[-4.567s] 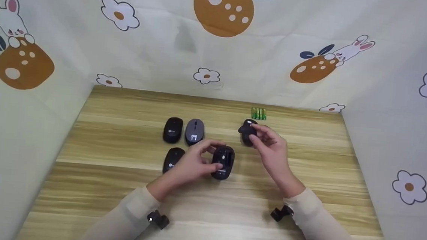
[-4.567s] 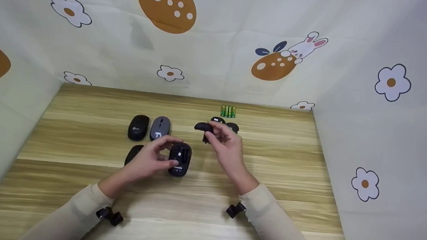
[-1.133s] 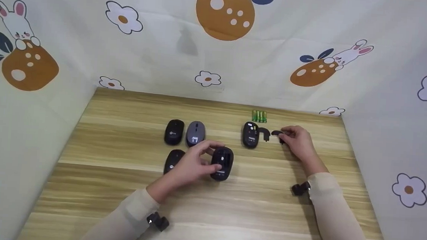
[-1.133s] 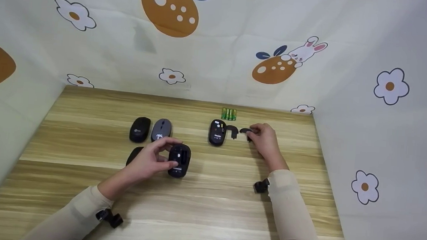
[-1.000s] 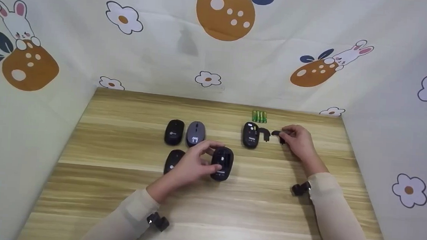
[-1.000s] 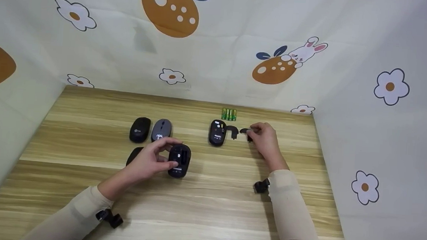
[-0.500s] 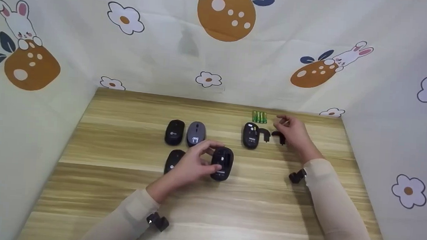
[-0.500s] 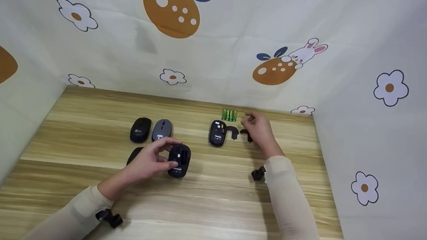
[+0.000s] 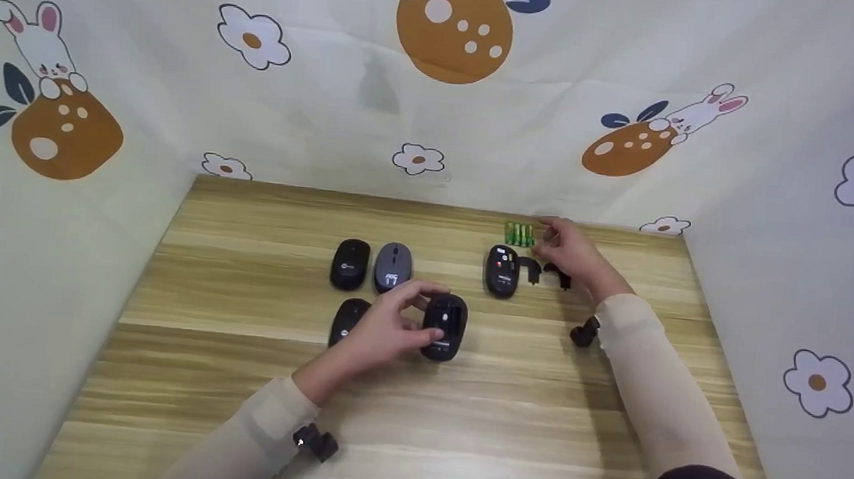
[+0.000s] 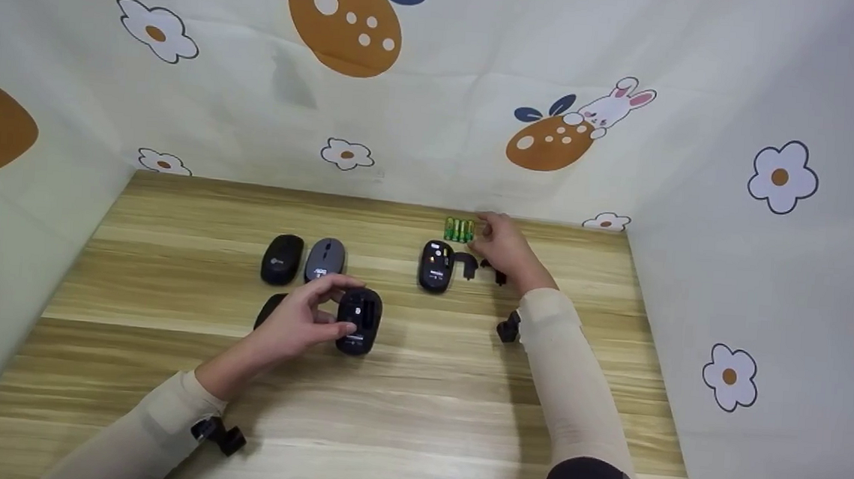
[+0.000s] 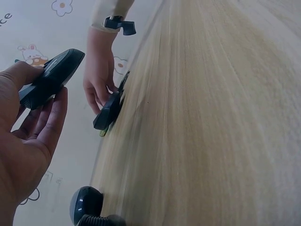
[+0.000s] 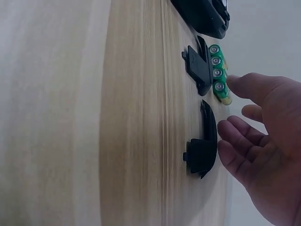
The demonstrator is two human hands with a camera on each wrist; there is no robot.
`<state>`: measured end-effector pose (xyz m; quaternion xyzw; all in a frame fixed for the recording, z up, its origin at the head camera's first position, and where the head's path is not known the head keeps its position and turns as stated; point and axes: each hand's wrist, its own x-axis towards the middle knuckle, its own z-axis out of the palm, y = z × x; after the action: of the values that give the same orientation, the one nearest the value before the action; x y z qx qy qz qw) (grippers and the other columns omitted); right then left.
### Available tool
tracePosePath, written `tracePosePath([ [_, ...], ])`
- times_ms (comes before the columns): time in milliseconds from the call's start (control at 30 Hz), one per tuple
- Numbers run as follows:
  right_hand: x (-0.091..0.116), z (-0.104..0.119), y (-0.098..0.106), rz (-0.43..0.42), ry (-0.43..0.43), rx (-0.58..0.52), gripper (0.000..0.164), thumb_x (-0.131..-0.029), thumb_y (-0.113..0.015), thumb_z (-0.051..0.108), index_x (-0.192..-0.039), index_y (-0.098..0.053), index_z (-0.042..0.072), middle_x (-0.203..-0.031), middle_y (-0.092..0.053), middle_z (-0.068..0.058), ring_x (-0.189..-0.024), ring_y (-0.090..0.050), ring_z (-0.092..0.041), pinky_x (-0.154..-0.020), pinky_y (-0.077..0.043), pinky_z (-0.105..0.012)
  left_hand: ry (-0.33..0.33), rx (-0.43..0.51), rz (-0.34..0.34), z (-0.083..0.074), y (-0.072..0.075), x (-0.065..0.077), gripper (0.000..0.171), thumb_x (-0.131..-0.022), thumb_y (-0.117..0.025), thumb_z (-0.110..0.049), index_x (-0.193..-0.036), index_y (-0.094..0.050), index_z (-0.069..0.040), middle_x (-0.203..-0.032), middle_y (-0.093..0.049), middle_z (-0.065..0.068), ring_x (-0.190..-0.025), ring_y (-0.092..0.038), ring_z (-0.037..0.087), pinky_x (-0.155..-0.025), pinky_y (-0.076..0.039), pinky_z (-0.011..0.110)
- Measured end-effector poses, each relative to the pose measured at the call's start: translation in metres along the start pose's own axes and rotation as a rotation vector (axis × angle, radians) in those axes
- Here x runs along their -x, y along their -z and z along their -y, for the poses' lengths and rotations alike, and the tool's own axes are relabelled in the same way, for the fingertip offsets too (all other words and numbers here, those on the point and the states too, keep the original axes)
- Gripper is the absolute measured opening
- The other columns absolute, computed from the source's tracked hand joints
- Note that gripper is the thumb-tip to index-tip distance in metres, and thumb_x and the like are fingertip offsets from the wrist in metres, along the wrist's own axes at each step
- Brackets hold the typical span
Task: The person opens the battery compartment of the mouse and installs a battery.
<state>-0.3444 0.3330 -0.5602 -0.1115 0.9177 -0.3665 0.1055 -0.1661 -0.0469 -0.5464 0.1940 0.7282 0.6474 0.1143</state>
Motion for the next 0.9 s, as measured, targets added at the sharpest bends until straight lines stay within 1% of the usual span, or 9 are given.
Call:
tracePosePath([
  [133,-0.006,-0.002,-0.001,0.02,0.023,0.038,0.069,-0.103,-0.078,0.012,-0.163,-0.047,-0.002,-0.133,-0.062,-0.028,-0.119,-0.06,-0.039,-0.103,-0.052,-0.053,-0.006,0.014,0.011,0.0,0.0,0.0,0.062,-0.089,-0.087,0.001,-0.147,-0.067,-0.012,-0.133,-0.068,0.01,-0.117,-0.065,0.031,-0.09,-0.068,0.04],
  [367,-0.011,-0.004,-0.002,0.038,0.021,0.039,0.068,-0.102,-0.076,0.009,-0.163,-0.049,0.0,-0.135,-0.06,-0.026,-0.121,-0.057,-0.038,-0.106,-0.05,-0.053,0.007,0.011,0.009,-0.001,0.0,0.001,0.063,-0.089,-0.087,0.002,-0.147,-0.067,-0.014,-0.133,-0.068,0.01,-0.118,-0.066,0.031,-0.089,-0.068,0.039],
  [600,-0.015,-0.01,-0.003,0.067,0.03,0.0,0.069,-0.101,-0.071,0.005,-0.165,-0.046,0.0,-0.153,-0.051,-0.029,-0.136,-0.053,-0.041,-0.118,-0.046,-0.054,0.021,0.002,0.005,-0.003,0.0,0.002,0.063,-0.089,-0.088,-0.001,-0.146,-0.068,-0.015,-0.133,-0.067,0.009,-0.118,-0.065,0.03,-0.089,-0.067,0.038],
  [700,-0.017,-0.012,-0.005,0.059,0.027,0.005,0.068,-0.101,-0.072,0.007,-0.164,-0.048,0.0,-0.155,-0.051,-0.027,-0.136,-0.053,-0.039,-0.119,-0.045,-0.054,0.025,0.002,0.003,-0.002,0.0,0.002,0.062,-0.089,-0.088,-0.001,-0.146,-0.068,-0.016,-0.133,-0.067,0.01,-0.118,-0.065,0.03,-0.09,-0.067,0.038],
  [800,-0.018,-0.014,-0.006,0.047,0.024,0.033,0.067,-0.101,-0.072,0.01,-0.164,-0.05,0.002,-0.153,-0.053,-0.025,-0.132,-0.052,-0.037,-0.118,-0.045,-0.053,0.031,-0.003,-0.002,-0.002,0.0,0.002,0.062,-0.089,-0.088,-0.001,-0.146,-0.068,-0.016,-0.133,-0.067,0.01,-0.118,-0.065,0.031,-0.089,-0.067,0.039],
  [900,-0.018,-0.016,-0.008,0.038,0.018,0.031,0.065,-0.101,-0.071,0.011,-0.163,-0.051,0.004,-0.149,-0.055,-0.024,-0.129,-0.054,-0.036,-0.116,-0.046,-0.053,0.034,-0.009,-0.005,-0.002,0.0,0.003,0.063,-0.089,-0.088,-0.001,-0.146,-0.068,-0.017,-0.133,-0.067,0.009,-0.118,-0.066,0.03,-0.089,-0.067,0.039],
])
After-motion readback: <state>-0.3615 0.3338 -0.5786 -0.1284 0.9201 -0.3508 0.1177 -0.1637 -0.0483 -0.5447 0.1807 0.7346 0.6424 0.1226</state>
